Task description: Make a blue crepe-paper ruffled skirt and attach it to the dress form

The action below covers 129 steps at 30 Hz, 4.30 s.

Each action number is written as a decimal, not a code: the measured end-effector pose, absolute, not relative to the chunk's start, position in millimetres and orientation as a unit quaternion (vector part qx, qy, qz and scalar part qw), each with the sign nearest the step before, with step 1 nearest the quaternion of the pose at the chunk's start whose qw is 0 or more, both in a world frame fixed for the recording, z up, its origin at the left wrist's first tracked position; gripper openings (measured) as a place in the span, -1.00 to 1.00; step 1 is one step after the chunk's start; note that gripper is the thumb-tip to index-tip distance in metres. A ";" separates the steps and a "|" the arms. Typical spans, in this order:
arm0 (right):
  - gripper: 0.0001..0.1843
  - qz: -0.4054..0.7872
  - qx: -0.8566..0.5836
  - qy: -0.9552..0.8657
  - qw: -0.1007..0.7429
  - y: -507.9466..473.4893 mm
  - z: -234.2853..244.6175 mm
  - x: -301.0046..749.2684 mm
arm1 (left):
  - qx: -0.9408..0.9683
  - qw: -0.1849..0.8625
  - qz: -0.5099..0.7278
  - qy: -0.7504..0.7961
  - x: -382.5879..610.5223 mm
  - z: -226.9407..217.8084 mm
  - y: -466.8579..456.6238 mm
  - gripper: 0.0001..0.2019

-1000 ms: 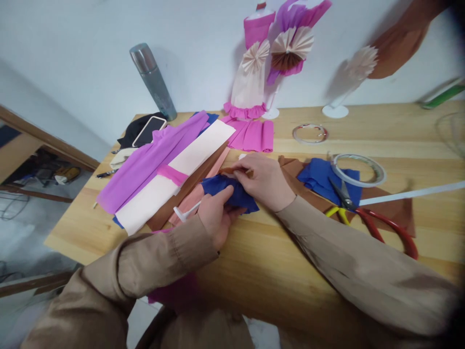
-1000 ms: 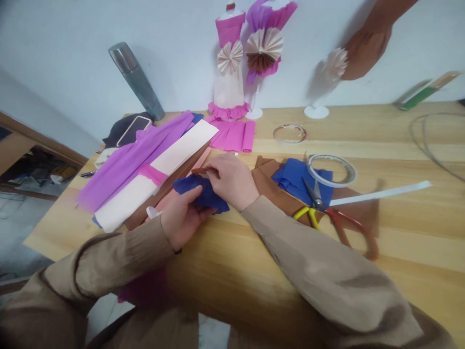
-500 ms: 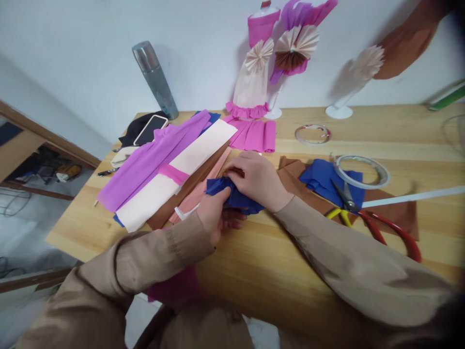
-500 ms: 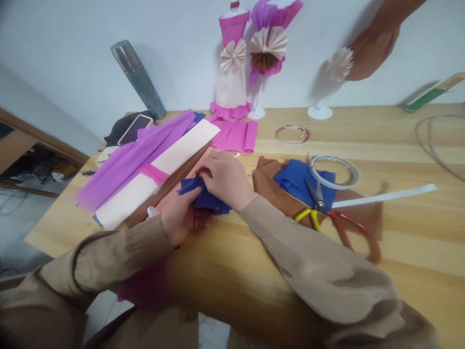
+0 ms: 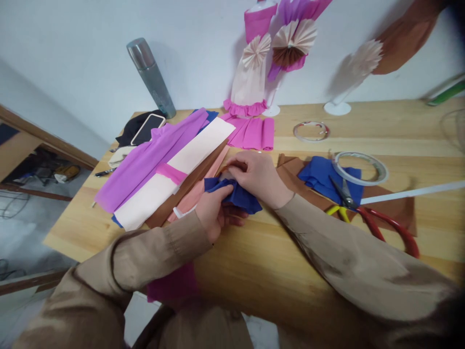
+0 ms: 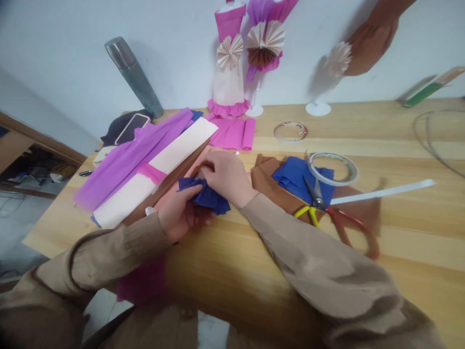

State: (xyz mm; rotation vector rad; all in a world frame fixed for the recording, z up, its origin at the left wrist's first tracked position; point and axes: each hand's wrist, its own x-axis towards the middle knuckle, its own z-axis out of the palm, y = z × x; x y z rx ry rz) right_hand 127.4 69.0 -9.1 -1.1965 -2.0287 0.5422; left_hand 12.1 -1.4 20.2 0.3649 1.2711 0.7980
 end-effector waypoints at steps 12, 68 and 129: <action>-0.87 0.327 -0.466 -0.743 0.352 74.0 0.5 140.9 | 0.105 0.684 0.431 0.579 4.8 24.6 19.8 -0.76; -0.84 0.453 -0.511 -0.644 0.344 71.4 7.0 146.7 | 0.163 0.692 0.505 0.488 14.1 21.8 -5.6 -0.87; -0.81 0.496 -0.539 -0.545 0.409 68.8 0.9 143.6 | 0.115 0.694 0.442 0.557 23.4 26.0 18.9 -0.78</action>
